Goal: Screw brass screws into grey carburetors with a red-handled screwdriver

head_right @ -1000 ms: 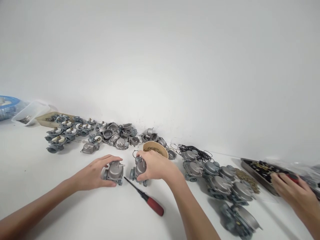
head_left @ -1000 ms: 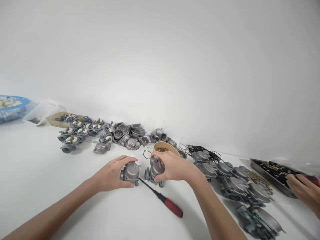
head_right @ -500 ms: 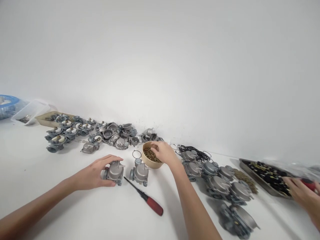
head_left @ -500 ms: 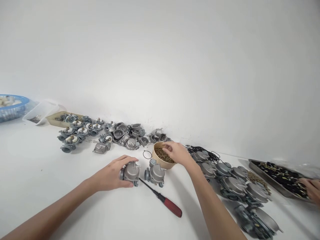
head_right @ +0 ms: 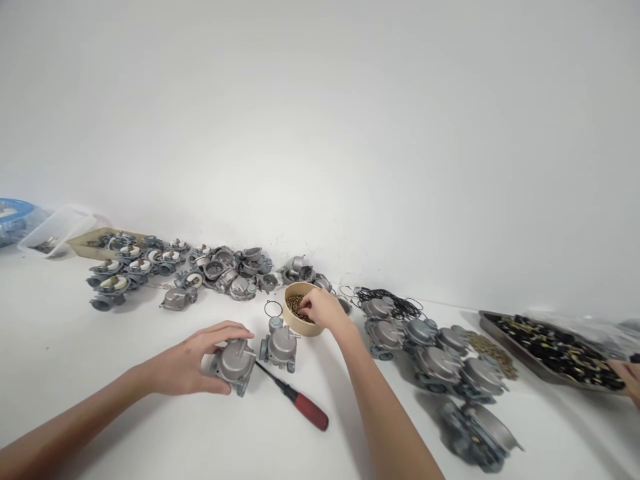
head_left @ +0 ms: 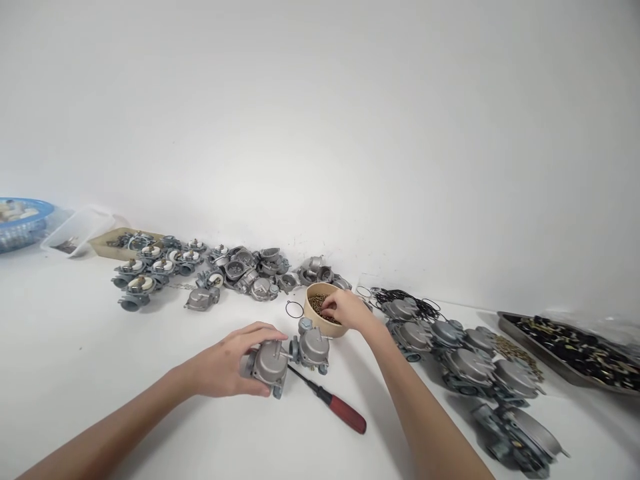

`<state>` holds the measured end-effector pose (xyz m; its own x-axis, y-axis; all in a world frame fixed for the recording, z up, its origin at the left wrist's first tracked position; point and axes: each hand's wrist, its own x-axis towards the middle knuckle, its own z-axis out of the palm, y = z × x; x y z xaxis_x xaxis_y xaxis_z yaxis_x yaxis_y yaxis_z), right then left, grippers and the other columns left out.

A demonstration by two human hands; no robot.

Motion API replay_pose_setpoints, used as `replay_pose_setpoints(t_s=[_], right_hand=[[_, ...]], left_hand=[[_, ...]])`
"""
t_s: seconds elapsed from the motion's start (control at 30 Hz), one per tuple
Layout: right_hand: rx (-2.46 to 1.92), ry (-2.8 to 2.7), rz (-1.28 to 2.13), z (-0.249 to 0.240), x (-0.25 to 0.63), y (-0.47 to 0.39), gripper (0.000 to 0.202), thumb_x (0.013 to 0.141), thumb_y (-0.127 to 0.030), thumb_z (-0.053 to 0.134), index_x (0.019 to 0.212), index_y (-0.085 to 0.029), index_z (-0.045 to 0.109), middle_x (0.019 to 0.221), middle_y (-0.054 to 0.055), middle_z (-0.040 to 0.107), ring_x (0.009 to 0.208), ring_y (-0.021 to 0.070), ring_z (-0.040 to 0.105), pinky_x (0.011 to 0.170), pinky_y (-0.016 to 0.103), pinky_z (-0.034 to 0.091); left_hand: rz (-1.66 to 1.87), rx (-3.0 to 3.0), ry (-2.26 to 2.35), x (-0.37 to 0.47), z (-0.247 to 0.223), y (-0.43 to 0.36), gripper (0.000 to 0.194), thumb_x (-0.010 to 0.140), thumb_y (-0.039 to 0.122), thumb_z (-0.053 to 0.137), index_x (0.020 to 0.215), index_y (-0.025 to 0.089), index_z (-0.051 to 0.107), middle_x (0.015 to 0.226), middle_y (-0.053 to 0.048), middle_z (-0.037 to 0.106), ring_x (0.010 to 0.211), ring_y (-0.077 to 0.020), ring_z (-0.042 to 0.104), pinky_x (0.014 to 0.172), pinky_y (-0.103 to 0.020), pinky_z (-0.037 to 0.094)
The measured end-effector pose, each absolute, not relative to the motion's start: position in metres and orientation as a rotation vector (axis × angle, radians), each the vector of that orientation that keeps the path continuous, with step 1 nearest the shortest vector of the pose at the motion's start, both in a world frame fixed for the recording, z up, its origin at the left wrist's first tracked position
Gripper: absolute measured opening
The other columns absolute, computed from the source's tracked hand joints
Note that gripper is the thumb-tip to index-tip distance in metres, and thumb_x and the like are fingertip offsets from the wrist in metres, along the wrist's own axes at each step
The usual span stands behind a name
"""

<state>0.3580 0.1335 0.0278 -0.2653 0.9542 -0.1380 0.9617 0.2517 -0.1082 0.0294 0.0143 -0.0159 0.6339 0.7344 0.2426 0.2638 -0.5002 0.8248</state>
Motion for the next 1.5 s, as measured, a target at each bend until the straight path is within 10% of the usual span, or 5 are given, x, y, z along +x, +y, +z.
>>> replay_pose_setpoints(t_s=[0.63,0.93,1.3,1.5], right_hand=[[2.011,2.824,-0.530,0.072,0.334,0.104,0.023,0.095,-0.035,0.063,0.091,-0.019,0.079,0.102,0.009,0.080,0.093,0.0248,0.073,0.085,0.035,0.056],[1.483,3.102,-1.399,0.097,0.260,0.022,0.022,0.085,-0.043,0.078,0.084,-0.021,0.082,0.071,0.002,0.072,0.062,0.0131,0.057,0.056,0.026,0.043],[1.535,2.907,-1.994,0.057,0.238,0.028,0.022,0.074,-0.039,0.087,0.080,-0.019,0.080,0.074,0.003,0.077,0.066,0.0143,0.067,0.061,0.026,0.049],[1.542,3.070,-1.757,0.055,0.239,0.027,0.012,0.084,-0.031,0.078,0.091,-0.022,0.082,0.079,0.002,0.079,0.074,0.0162,0.072,0.070,0.027,0.053]], left_hand=[[0.774,2.124,0.754,0.010,-0.014,0.029,0.067,0.085,0.041,0.083,0.147,0.037,0.057,0.173,-0.007,0.023,0.154,-0.0409,0.031,0.120,-0.059,0.036],[1.497,1.993,0.781,0.030,-0.002,0.009,0.024,0.091,0.034,0.078,0.113,0.025,0.075,0.110,-0.009,0.078,0.103,-0.0269,0.070,0.095,-0.041,0.056],[1.408,1.461,0.840,0.037,-0.009,0.006,0.016,0.085,0.037,0.084,0.091,0.022,0.085,0.082,-0.006,0.083,0.074,-0.0237,0.077,0.067,-0.031,0.064],[1.407,1.456,0.817,0.038,-0.009,0.007,0.017,0.086,0.035,0.082,0.093,0.020,0.083,0.087,-0.006,0.082,0.078,-0.0236,0.078,0.067,-0.030,0.067]])
